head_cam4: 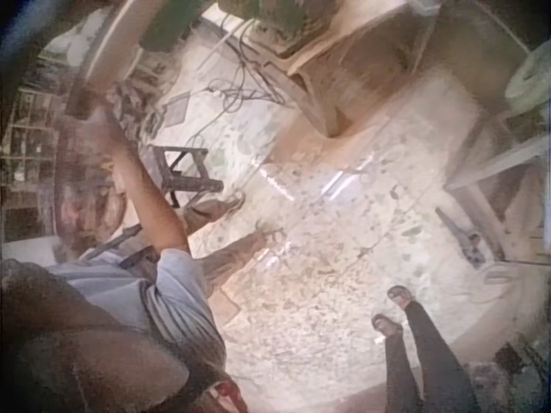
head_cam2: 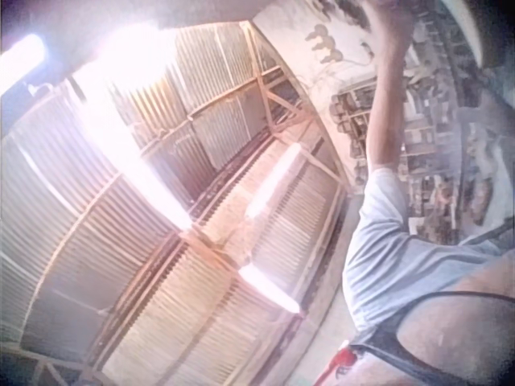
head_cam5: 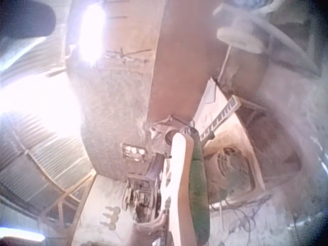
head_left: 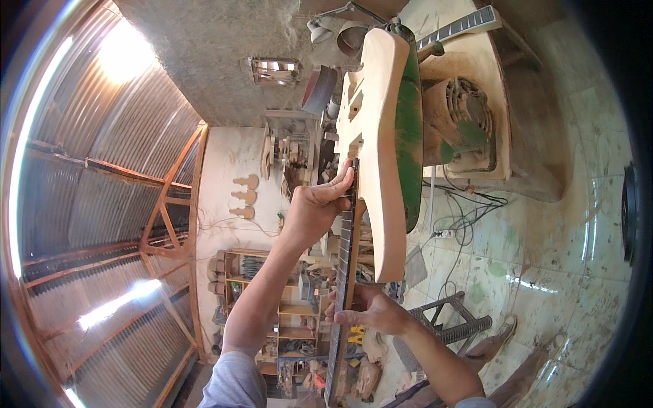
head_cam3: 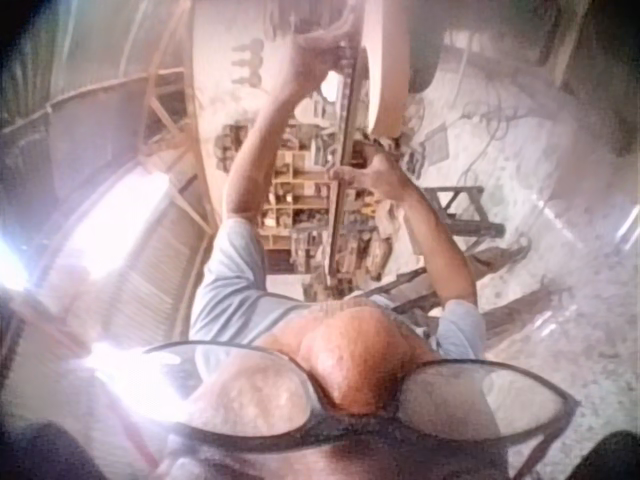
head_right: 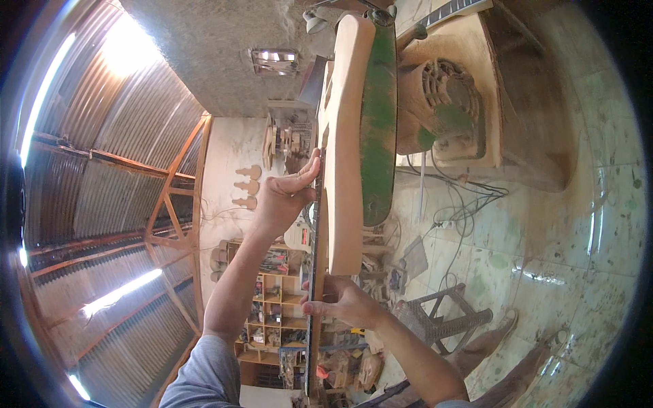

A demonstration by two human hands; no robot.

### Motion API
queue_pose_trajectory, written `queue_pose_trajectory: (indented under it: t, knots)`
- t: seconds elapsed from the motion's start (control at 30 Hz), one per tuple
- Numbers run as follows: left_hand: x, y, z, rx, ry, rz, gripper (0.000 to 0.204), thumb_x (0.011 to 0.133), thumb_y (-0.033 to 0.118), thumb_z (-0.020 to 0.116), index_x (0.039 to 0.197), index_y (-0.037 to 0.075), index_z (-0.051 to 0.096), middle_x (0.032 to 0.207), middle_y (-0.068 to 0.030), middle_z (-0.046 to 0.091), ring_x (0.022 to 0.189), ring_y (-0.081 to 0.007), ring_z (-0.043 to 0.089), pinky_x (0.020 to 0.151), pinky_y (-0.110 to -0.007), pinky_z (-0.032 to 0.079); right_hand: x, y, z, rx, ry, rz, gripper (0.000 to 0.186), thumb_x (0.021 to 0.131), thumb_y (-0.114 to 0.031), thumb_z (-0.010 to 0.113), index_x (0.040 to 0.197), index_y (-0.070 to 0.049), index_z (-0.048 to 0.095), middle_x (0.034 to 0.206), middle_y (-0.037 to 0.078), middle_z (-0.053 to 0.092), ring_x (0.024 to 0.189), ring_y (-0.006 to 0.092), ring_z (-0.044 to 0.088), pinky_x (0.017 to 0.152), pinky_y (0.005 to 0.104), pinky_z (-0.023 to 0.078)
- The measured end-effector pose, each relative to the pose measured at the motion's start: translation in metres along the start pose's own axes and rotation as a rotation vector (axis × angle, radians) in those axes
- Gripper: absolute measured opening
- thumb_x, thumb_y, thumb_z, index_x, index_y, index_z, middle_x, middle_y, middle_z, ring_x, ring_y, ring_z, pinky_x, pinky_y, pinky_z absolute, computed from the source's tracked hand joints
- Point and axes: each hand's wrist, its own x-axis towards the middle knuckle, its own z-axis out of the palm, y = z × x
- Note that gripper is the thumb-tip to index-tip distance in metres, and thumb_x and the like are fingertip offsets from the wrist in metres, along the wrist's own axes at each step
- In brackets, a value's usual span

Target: The person fits a wooden guitar neck into the neck pocket of a guitar body, checks the alignment, and then uses a hand-held power router to carve cavities and trim the edges of the guitar body.

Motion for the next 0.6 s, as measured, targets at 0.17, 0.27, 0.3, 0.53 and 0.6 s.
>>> queue_pose_trajectory:
  t: [0.17, 0.27, 0.3, 0.53, 0.6]
  knots:
    - [0.000, 0.001, 0.000, -0.003, 0.010, 0.006, 0.062, 0.088, -0.019, 0.065, 0.140, 0.015, 0.068, 0.152, -0.0099, 0.056, 0.137, -0.0085, 0.052, 0.109, -0.025, 0.050, -0.005, -0.009, 0.005, 0.027, 0.010, -0.021, 0.055, 0.095, -0.034, 0.083, 0.131, 0.000, 0.058, 0.109, 0.010, 0.074, 0.105, 0.0187, 0.072, 0.096, 0.0350, 0.056]
    - [0.002, 0.007, -0.001, 0.044, 0.008, 0.005, 0.061, 0.088, -0.017, 0.065, 0.139, 0.016, 0.068, 0.150, -0.0110, 0.057, 0.136, -0.0107, 0.054, 0.109, -0.027, 0.051, -0.008, -0.008, 0.005, 0.060, 0.016, -0.013, 0.052, 0.096, -0.029, 0.082, 0.132, 0.000, 0.058, 0.113, 0.010, 0.074, 0.107, 0.0186, 0.072, 0.098, 0.0354, 0.055]
    - [0.001, 0.007, 0.000, 0.051, 0.009, -0.006, 0.061, 0.087, -0.017, 0.065, 0.139, 0.016, 0.068, 0.150, -0.0114, 0.057, 0.137, -0.0117, 0.055, 0.109, -0.027, 0.051, -0.008, -0.005, 0.006, 0.055, 0.033, -0.012, 0.051, 0.097, -0.027, 0.082, 0.133, 0.000, 0.057, 0.113, 0.010, 0.073, 0.108, 0.0186, 0.072, 0.099, 0.0357, 0.055]
    - [0.005, 0.005, -0.006, 0.145, 0.002, 0.100, 0.052, 0.087, -0.003, 0.075, 0.136, 0.015, 0.070, 0.143, -0.0139, 0.059, 0.130, -0.0227, 0.064, 0.107, -0.031, 0.054, -0.010, -0.021, 0.022, 0.034, 0.112, 0.072, 0.051, 0.097, -0.018, 0.074, 0.139, 0.002, 0.052, 0.120, 0.016, 0.072, 0.114, 0.0241, 0.071, 0.104, 0.0411, 0.054]
    - [0.010, 0.009, -0.007, 0.133, -0.032, 0.084, 0.056, 0.087, -0.008, 0.073, 0.137, 0.015, 0.069, 0.146, -0.0112, 0.059, 0.127, -0.0129, 0.063, 0.103, -0.030, 0.055, -0.010, -0.019, 0.022, -0.020, 0.181, 0.075, 0.052, 0.098, -0.019, 0.073, 0.140, 0.002, 0.052, 0.120, 0.017, 0.072, 0.113, 0.0257, 0.071, 0.102, 0.0408, 0.056]
